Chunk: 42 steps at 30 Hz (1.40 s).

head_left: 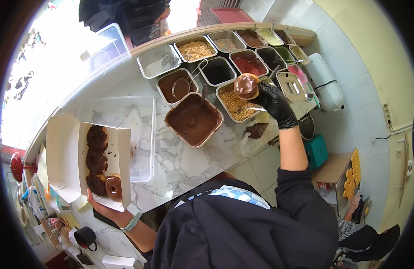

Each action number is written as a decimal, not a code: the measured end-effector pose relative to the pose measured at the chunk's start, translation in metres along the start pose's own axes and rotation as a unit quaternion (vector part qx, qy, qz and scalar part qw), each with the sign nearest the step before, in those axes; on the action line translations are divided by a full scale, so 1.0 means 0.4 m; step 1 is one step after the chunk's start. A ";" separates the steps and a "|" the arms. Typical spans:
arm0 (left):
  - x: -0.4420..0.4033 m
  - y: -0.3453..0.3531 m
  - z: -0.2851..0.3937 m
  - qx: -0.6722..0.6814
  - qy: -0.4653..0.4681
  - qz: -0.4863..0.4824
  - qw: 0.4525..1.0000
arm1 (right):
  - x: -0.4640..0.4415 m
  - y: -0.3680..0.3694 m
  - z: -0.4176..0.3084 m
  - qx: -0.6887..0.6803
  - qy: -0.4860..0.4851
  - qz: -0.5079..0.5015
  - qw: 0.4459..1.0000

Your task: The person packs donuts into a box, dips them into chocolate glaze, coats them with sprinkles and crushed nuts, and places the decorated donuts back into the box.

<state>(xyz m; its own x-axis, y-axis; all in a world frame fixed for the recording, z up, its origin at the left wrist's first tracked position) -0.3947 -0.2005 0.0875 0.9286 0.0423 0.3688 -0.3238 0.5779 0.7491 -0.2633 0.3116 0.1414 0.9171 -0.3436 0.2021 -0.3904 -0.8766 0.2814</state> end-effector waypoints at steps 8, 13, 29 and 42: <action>0.012 0.055 -0.051 0.002 -0.050 -0.029 0.998 | -0.110 -0.003 0.090 0.686 -0.158 0.081 0.706; 0.005 0.046 -0.067 0.005 -0.059 -0.005 0.998 | -0.172 0.020 0.223 0.765 -0.122 0.015 0.632; 0.017 0.075 -0.099 -0.002 -0.053 -0.003 0.999 | -0.171 -0.092 0.146 0.628 -0.023 -0.151 0.763; 0.027 0.080 -0.105 -0.017 -0.060 0.007 0.998 | -0.196 0.101 0.165 0.767 -0.108 -0.177 0.607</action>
Point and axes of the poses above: each hand's wrist, its own x-axis away from the middle knuckle, its own y-axis out of the palm, z = x × y, the point moved 8 cm from there along -x, towards the middle knuckle, and after that the axes turned 7 degrees about x, right-handed, at the moved point
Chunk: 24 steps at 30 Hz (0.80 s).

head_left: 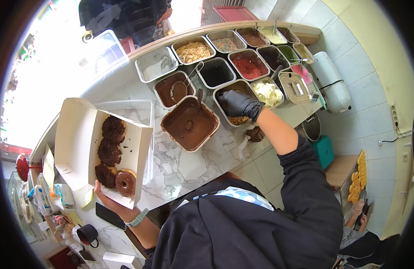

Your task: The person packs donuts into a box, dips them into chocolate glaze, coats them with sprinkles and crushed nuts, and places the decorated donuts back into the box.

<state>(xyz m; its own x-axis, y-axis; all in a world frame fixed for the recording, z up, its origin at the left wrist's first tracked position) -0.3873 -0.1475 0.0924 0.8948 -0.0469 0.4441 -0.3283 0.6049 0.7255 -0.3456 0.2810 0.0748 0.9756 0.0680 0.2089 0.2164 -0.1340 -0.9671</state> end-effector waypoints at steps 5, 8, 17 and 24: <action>0.007 0.015 -0.014 0.004 -0.017 -0.008 1.000 | 0.003 -0.012 -0.046 0.049 -0.060 -0.029 0.997; 0.015 0.031 -0.024 -0.005 -0.019 -0.001 1.000 | -0.004 0.015 -0.057 0.065 -0.076 -0.079 0.992; 0.037 0.071 -0.037 -0.025 -0.004 0.007 1.000 | 0.006 0.024 -0.076 0.144 -0.151 -0.047 0.977; 0.047 0.091 -0.043 -0.046 0.013 0.007 0.999 | -0.019 0.030 -0.064 0.116 -0.142 -0.060 0.981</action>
Point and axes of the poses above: each hand's wrist, its own x-axis away from the middle knuckle, its own y-axis out of the palm, z = x × y, the point moved 8 cm from there along -x, towards the middle knuckle, and after that the axes turned 7 degrees about x, right-handed, at the moved point
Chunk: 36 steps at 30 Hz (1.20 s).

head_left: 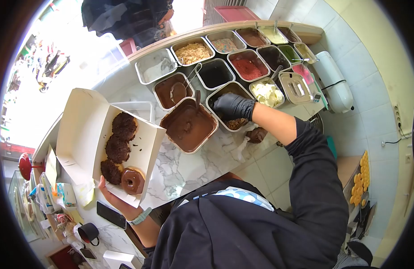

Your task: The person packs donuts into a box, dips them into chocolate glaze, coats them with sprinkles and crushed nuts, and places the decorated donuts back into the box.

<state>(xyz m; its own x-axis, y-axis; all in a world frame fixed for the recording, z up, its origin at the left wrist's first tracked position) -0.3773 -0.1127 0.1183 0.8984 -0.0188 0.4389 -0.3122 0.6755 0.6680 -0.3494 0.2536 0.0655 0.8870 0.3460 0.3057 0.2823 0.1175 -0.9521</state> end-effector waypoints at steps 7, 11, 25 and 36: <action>0.009 0.004 0.016 -0.013 0.037 -0.004 0.999 | 0.011 -0.104 0.124 -0.220 0.112 -0.021 0.969; 0.012 0.002 0.009 0.010 0.020 -0.003 1.000 | 0.035 -0.079 0.169 -0.224 0.194 -0.104 0.949; -0.014 -0.037 -0.008 0.036 -0.006 -0.002 0.999 | 0.059 -0.092 0.136 -0.218 0.153 0.018 0.964; 0.003 -0.028 -0.009 0.035 -0.007 0.009 0.999 | 0.120 -0.089 -0.035 -0.044 -0.011 0.077 0.996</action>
Point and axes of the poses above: each hand's wrist, its own x-axis away from the middle knuckle, its own y-axis out of the palm, z = x × y, the point moved 8 cm from there along -x, towards the middle knuckle, and after that the axes turned 7 degrees about x, right-handed, at the moved point
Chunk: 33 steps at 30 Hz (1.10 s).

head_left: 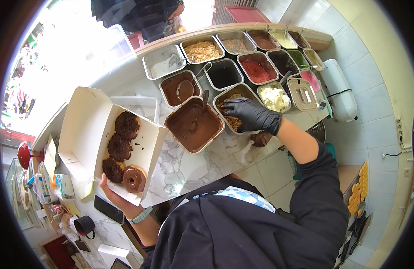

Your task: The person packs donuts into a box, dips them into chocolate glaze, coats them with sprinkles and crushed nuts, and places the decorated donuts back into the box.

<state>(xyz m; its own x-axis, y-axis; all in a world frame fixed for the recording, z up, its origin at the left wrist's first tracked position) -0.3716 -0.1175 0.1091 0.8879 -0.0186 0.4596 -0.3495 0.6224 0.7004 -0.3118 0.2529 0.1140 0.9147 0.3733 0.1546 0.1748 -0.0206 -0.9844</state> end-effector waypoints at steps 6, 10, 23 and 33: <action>-0.009 0.011 -0.010 -0.007 -0.006 -0.040 0.999 | -0.058 0.075 -0.003 0.077 -0.037 -0.079 0.993; 0.001 0.035 -0.016 -0.010 0.015 -0.043 0.999 | -0.070 0.097 0.002 0.104 -0.037 -0.099 0.989; 0.029 0.039 0.004 -0.012 0.023 -0.029 0.999 | -0.124 0.099 0.062 -0.005 0.033 -0.146 0.989; 0.024 0.011 -0.005 -0.003 0.008 -0.037 0.999 | -0.072 -0.009 0.215 -0.223 0.211 -0.182 0.934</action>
<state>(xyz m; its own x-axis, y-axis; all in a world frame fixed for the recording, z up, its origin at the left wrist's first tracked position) -0.3640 -0.1133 0.1155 0.9163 -0.0523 0.3971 -0.2804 0.6242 0.7292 -0.3702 0.3218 0.1059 0.8107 0.0347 0.5845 0.5510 -0.3831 -0.7414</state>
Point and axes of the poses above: each hand's wrist, its own x-axis away from the middle knuckle, its own y-axis out of the palm, z = x × y, the point moved 8 cm from there along -x, towards the middle knuckle, and after that the axes turned 7 degrees about x, right-handed, at the moved point
